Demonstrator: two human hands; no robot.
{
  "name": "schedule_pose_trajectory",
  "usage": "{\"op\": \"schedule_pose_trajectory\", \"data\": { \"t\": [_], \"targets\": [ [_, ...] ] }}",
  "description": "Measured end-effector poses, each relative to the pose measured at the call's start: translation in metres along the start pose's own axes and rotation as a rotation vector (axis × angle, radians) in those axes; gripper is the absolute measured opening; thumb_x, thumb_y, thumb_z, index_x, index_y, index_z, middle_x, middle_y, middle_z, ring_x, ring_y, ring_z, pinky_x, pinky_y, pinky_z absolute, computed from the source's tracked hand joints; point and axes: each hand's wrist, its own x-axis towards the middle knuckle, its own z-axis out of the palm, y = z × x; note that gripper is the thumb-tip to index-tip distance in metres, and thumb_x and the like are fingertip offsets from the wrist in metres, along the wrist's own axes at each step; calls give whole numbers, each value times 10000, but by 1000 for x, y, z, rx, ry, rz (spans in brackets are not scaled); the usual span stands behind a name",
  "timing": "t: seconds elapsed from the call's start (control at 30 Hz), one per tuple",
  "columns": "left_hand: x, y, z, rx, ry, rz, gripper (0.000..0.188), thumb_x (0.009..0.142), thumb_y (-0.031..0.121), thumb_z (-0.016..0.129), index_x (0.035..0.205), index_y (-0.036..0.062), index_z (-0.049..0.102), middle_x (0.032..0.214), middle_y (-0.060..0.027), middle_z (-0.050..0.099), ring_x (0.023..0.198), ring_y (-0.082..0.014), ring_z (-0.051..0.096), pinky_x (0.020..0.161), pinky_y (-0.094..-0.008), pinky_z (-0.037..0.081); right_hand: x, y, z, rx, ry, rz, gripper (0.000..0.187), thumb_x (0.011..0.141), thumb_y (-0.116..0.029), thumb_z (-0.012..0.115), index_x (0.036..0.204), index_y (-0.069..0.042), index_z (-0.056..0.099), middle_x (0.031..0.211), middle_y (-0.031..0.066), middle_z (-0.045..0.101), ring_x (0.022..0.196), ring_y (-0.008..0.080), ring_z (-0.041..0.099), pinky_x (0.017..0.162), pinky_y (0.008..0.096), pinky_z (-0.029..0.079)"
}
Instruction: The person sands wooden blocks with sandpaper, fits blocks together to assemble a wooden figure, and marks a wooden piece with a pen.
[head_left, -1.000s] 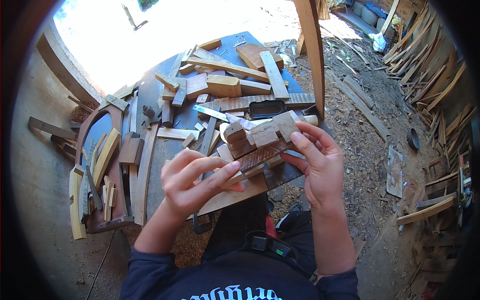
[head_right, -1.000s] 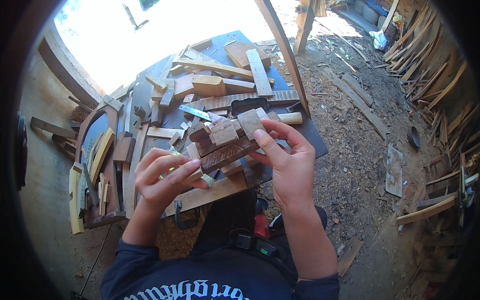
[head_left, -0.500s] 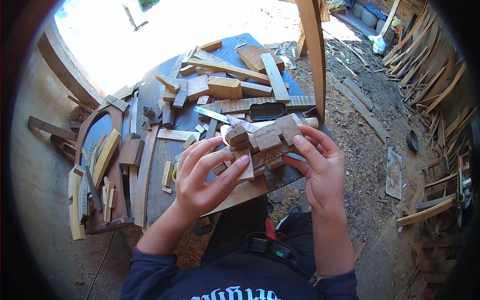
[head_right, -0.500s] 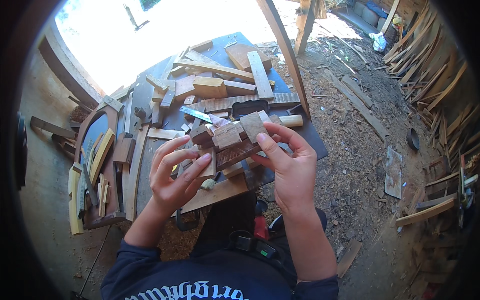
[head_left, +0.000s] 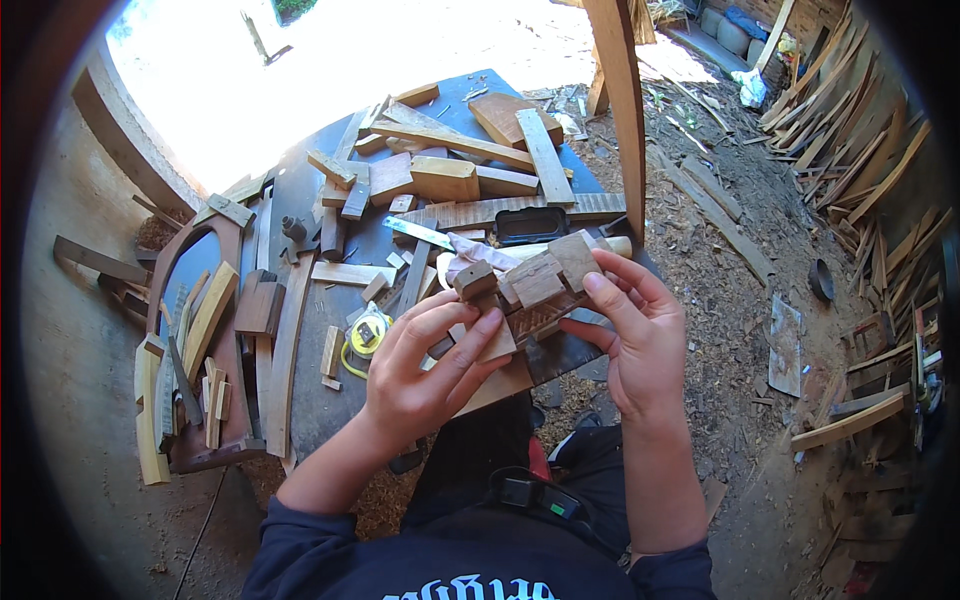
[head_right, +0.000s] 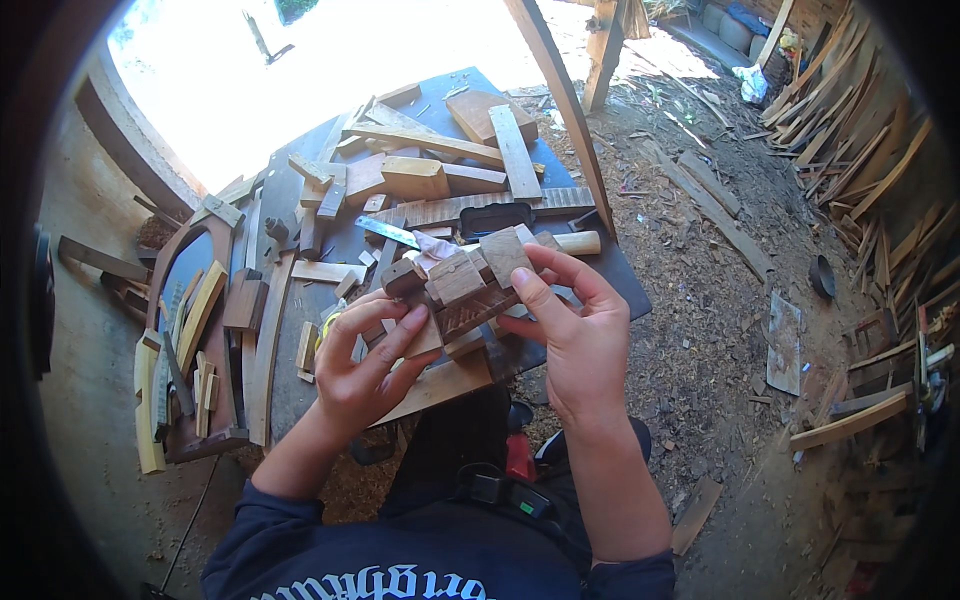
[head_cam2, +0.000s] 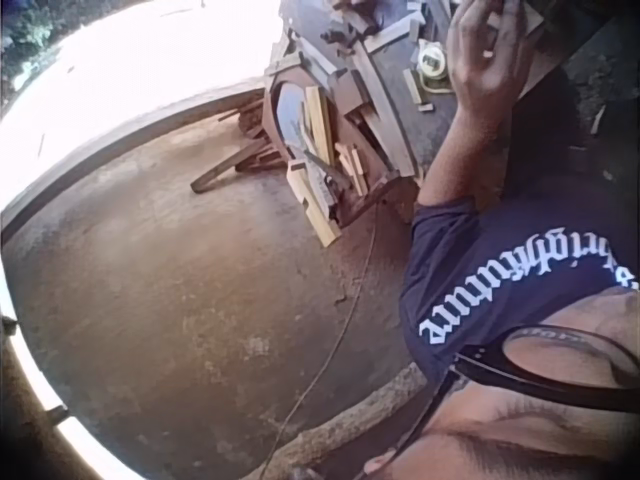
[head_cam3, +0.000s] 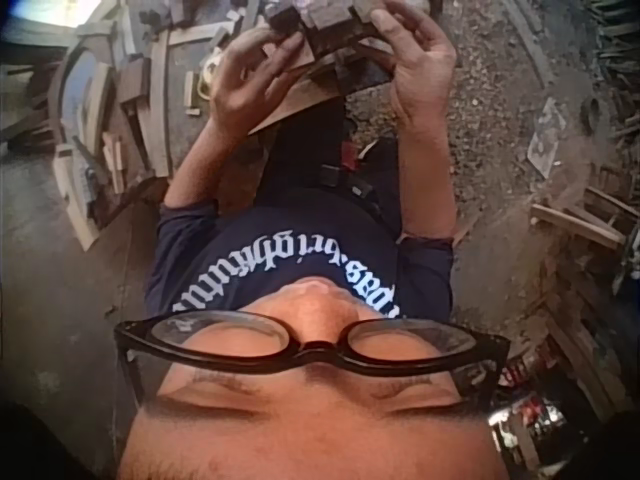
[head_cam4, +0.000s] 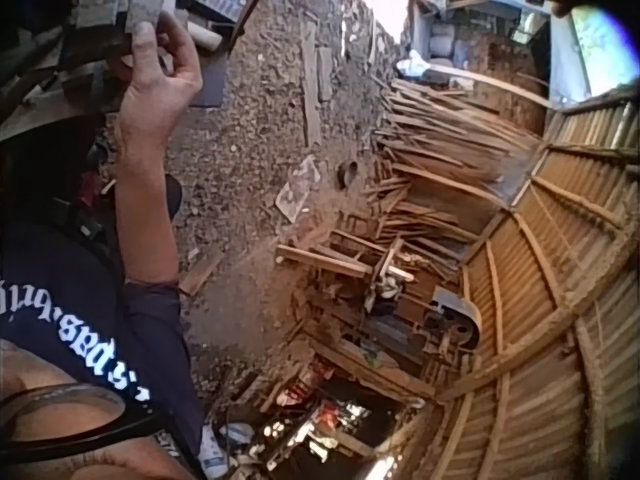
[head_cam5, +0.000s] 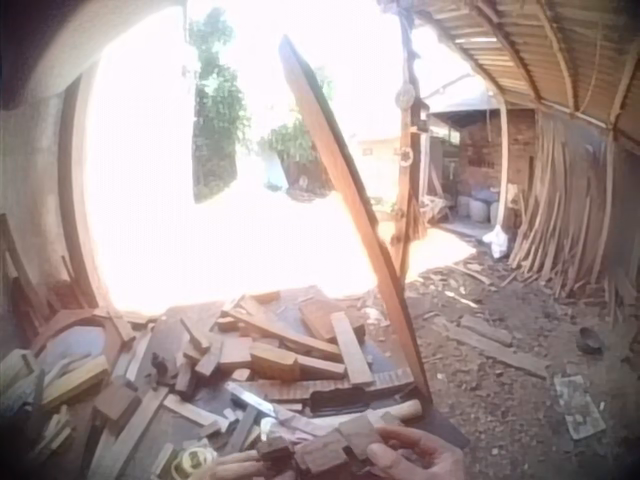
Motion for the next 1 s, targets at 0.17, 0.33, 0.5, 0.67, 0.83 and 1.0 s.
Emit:
{"op": "schedule_pose_trajectory", "data": {
  "t": [0.17,0.33,0.5,0.67,0.83,1.0],
  "targets": [
    [1,1,0,-49,-3,-24,498,702,78,888,1185,40,776,1134,-103,640,1107,-319,683,905,-410,583,2,-5,-1,-129,-72,-40,307,984,-59,709,1287,-14,713,1096,51,671,956,137,709,790,285,637],
    [0,1,1,-87,10,-18,516,675,26,882,1180,35,776,1127,-114,654,1090,-332,690,886,-415,590,8,-4,-10,-323,-95,-155,302,987,-79,710,1283,-24,733,1079,63,688,901,116,689,793,252,576],
    [-2,0,3,-36,37,-22,529,662,24,889,1181,39,783,1082,-103,662,1047,-334,707,851,-391,609,12,-1,-11,-388,-147,-236,310,983,-94,717,1287,-34,735,1083,81,679,922,123,682,818,279,573],
    [-3,0,4,-49,42,-43,525,650,29,895,1163,34,786,1067,-106,657,1045,-334,713,838,-385,614,13,5,-15,-359,-176,-291,330,971,-99,745,1298,-57,736,1085,85,681,965,128,674,830,283,576],
    [-1,2,5,-58,49,-30,497,657,26,894,1142,25,785,1068,-113,654,1054,-340,715,821,-376,621,14,8,-27,-469,-212,-455,365,953,-88,765,1316,-87,732,1069,75,670,994,137,674,841,294,587],
    [-2,2,3,-47,61,-24,459,685,22,891,1131,9,780,1068,-133,647,1060,-344,716,793,-353,638,16,-8,-32,-482,-364,-380,459,916,-77,787,1364,-139,705,1090,78,628,957,143,676,776,320,609]
  ]
}}
